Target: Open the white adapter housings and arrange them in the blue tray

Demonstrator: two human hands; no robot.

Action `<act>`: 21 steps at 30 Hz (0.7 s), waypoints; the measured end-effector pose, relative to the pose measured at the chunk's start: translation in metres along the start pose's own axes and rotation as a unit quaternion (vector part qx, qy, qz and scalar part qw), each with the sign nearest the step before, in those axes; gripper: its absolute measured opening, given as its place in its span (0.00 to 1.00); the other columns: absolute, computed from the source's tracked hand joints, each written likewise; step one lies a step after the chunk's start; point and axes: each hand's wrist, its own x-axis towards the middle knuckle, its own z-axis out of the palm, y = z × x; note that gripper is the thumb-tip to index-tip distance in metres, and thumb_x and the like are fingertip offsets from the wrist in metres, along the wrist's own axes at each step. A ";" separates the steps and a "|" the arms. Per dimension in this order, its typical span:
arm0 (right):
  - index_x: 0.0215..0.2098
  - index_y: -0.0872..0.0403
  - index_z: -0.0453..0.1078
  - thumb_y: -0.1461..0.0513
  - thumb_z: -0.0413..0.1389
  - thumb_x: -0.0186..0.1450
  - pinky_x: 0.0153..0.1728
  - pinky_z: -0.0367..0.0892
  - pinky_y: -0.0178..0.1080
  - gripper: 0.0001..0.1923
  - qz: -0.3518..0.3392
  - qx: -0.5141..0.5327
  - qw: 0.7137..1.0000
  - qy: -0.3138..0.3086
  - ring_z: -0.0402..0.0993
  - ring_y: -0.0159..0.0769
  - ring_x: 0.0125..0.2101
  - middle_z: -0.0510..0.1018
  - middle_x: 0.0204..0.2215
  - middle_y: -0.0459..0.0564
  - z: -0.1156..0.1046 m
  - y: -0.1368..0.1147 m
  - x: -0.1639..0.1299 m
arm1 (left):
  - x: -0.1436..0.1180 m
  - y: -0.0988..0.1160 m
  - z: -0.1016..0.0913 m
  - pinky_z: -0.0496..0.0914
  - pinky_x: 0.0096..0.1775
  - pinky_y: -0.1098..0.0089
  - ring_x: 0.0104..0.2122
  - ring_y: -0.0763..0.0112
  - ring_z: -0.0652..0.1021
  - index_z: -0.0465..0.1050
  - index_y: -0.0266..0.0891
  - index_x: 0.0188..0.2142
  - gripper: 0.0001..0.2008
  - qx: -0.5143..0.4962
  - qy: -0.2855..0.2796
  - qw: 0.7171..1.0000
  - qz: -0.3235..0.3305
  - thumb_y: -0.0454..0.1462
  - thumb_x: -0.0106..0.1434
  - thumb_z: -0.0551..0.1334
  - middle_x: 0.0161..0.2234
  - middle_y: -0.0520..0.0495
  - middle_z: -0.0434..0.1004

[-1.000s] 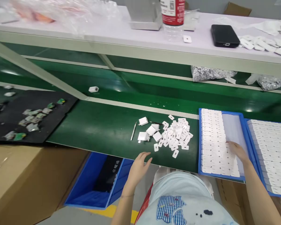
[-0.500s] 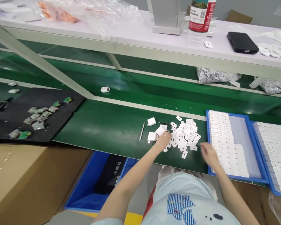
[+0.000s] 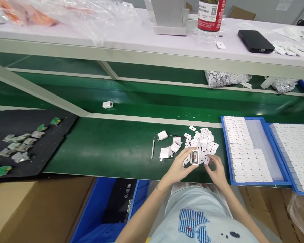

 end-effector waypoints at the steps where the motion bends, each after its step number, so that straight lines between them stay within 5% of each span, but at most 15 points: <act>1: 0.58 0.50 0.66 0.54 0.52 0.70 0.48 0.74 0.50 0.20 -0.014 0.015 1.000 0.015 0.74 0.42 0.44 0.70 0.51 0.58 -0.012 -0.017 -0.001 | 0.000 0.008 -0.002 0.68 0.60 0.53 0.60 0.55 0.71 0.61 0.45 0.63 0.28 -0.028 -0.009 0.999 0.012 0.40 0.65 0.64 0.60 0.40 0.70; 4: 0.61 0.43 0.64 0.56 0.56 0.69 0.54 0.71 0.50 0.22 -0.087 0.050 0.994 0.037 0.70 0.45 0.54 0.70 0.55 0.53 -0.046 -0.067 -0.005 | 0.002 0.022 -0.005 0.65 0.62 0.50 0.62 0.54 0.69 0.56 0.47 0.67 0.32 -0.088 -0.029 0.995 0.042 0.40 0.66 0.64 0.62 0.39 0.67; 8: 0.68 0.36 0.54 0.60 0.58 0.68 0.53 0.72 0.51 0.33 -0.190 0.020 0.982 0.012 0.71 0.47 0.55 0.73 0.54 0.52 -0.068 -0.104 -0.004 | 0.005 0.030 -0.003 0.67 0.60 0.50 0.59 0.54 0.72 0.57 0.46 0.65 0.33 -0.089 -0.024 0.994 0.055 0.37 0.62 0.66 0.60 0.39 0.70; 14: 0.68 0.34 0.54 0.62 0.57 0.69 0.51 0.73 0.54 0.33 -0.212 -0.010 0.977 0.021 0.72 0.46 0.52 0.74 0.52 0.52 -0.077 -0.102 -0.005 | 0.007 0.043 0.002 0.74 0.54 0.56 0.54 0.56 0.77 0.64 0.43 0.58 0.27 -0.081 -0.003 0.993 0.091 0.38 0.60 0.67 0.54 0.40 0.73; 21: 0.61 0.31 0.65 0.59 0.60 0.67 0.58 0.64 0.65 0.26 -0.176 0.013 0.984 0.013 0.61 0.52 0.63 0.72 0.57 0.48 -0.096 -0.101 -0.007 | 0.012 0.060 0.003 0.75 0.50 0.56 0.50 0.58 0.79 0.67 0.45 0.53 0.17 -0.029 0.009 0.976 0.215 0.40 0.66 0.64 0.49 0.40 0.79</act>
